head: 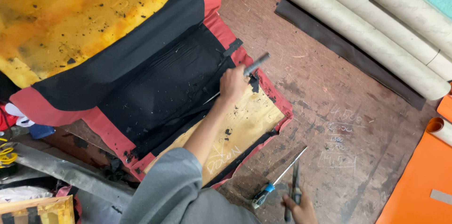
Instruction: The person prying staples out of a wooden seat frame using a pry tool and pliers, and removing a metal bar from the frame.
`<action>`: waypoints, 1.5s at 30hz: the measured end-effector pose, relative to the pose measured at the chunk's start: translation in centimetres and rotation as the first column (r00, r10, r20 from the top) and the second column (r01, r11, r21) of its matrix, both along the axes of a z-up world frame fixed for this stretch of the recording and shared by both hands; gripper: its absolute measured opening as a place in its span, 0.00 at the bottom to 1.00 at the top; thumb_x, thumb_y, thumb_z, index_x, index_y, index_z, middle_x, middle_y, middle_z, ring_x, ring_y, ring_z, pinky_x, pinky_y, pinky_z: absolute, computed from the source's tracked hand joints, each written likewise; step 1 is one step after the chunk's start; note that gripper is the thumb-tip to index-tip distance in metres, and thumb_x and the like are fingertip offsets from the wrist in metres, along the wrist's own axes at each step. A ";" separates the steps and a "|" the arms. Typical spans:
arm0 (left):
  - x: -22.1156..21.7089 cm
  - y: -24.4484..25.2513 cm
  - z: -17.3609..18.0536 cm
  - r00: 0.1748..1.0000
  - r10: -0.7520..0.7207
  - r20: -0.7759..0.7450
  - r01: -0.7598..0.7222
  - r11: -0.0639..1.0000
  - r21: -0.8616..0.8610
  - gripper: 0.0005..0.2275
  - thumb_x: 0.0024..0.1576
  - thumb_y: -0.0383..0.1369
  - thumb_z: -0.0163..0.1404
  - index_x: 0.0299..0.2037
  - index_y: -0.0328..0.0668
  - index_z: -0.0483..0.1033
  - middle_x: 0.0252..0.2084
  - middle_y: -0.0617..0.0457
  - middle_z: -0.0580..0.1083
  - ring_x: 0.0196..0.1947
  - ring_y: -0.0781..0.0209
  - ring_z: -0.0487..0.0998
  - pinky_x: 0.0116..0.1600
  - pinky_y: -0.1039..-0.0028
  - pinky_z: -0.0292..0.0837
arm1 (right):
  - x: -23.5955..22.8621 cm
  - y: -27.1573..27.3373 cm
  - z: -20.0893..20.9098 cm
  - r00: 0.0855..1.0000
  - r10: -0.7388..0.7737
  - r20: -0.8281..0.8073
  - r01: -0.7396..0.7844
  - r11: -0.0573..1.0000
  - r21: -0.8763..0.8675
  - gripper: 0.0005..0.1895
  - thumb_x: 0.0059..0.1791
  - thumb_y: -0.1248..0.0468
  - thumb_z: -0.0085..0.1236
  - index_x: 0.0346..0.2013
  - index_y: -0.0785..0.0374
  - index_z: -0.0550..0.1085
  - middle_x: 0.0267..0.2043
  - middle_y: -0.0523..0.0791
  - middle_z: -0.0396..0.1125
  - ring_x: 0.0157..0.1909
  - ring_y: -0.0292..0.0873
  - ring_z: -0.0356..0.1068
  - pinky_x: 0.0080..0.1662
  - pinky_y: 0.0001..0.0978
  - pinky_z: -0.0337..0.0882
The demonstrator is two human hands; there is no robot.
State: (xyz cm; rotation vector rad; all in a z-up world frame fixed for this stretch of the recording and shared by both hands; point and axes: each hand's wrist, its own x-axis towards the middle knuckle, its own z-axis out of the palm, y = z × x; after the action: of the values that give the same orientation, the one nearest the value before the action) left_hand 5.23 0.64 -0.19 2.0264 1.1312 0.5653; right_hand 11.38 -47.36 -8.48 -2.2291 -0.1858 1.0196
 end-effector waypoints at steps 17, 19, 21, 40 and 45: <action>1.8 -2.3 -1.5 0.981 -0.081 -0.174 0.150 0.891 0.429 0.03 0.60 0.26 0.51 0.36 0.35 0.75 0.31 0.40 0.78 0.37 0.42 0.82 0.37 0.57 0.79 | -2.9 4.4 1.9 0.958 0.238 0.163 -0.213 0.964 -0.156 0.34 0.42 0.58 0.67 0.63 0.55 0.69 0.31 0.52 0.76 0.38 0.51 0.79 0.45 0.41 0.74; 1.8 -2.4 -1.6 0.976 -0.083 -0.200 0.154 0.916 0.370 0.03 0.60 0.25 0.51 0.37 0.34 0.75 0.31 0.38 0.78 0.37 0.41 0.82 0.37 0.56 0.79 | -3.6 3.3 1.3 0.921 0.265 0.287 -0.240 0.964 -0.118 0.38 0.40 0.59 0.69 0.65 0.58 0.68 0.33 0.52 0.75 0.40 0.53 0.76 0.44 0.43 0.73; 2.0 -2.1 -1.8 0.972 -0.087 -0.220 0.150 0.946 0.286 0.02 0.58 0.23 0.50 0.38 0.33 0.75 0.32 0.37 0.78 0.36 0.39 0.82 0.39 0.55 0.78 | -4.5 2.5 1.4 0.955 0.213 0.205 -0.181 0.969 -0.165 0.34 0.43 0.59 0.66 0.62 0.59 0.68 0.30 0.54 0.76 0.38 0.53 0.79 0.43 0.43 0.74; -12.8 -16.0 -4.0 0.917 -0.045 -0.397 0.183 0.931 0.316 0.19 0.56 0.49 0.57 0.36 0.38 0.77 0.34 0.40 0.77 0.34 0.38 0.80 0.37 0.50 0.74 | -6.8 -7.7 -5.7 0.918 -0.058 0.393 0.079 0.996 -0.036 0.29 0.47 0.56 0.59 0.60 0.62 0.67 0.43 0.64 0.72 0.50 0.69 0.71 0.50 0.57 0.70; -16.0 -20.4 -6.9 0.899 0.105 -0.424 0.131 0.861 0.491 0.18 0.57 0.50 0.56 0.41 0.43 0.74 0.39 0.46 0.72 0.36 0.44 0.80 0.33 0.55 0.75 | -4.4 -9.0 -6.1 0.878 -0.084 0.470 0.108 0.994 -0.025 0.18 0.49 0.56 0.61 0.49 0.63 0.73 0.37 0.61 0.74 0.44 0.68 0.73 0.44 0.56 0.71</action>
State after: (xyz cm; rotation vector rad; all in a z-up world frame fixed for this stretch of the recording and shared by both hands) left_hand -10.75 -19.75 -7.05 2.7249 1.3244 0.4386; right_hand 6.99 -56.39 -14.57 -2.4730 -0.2583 0.4168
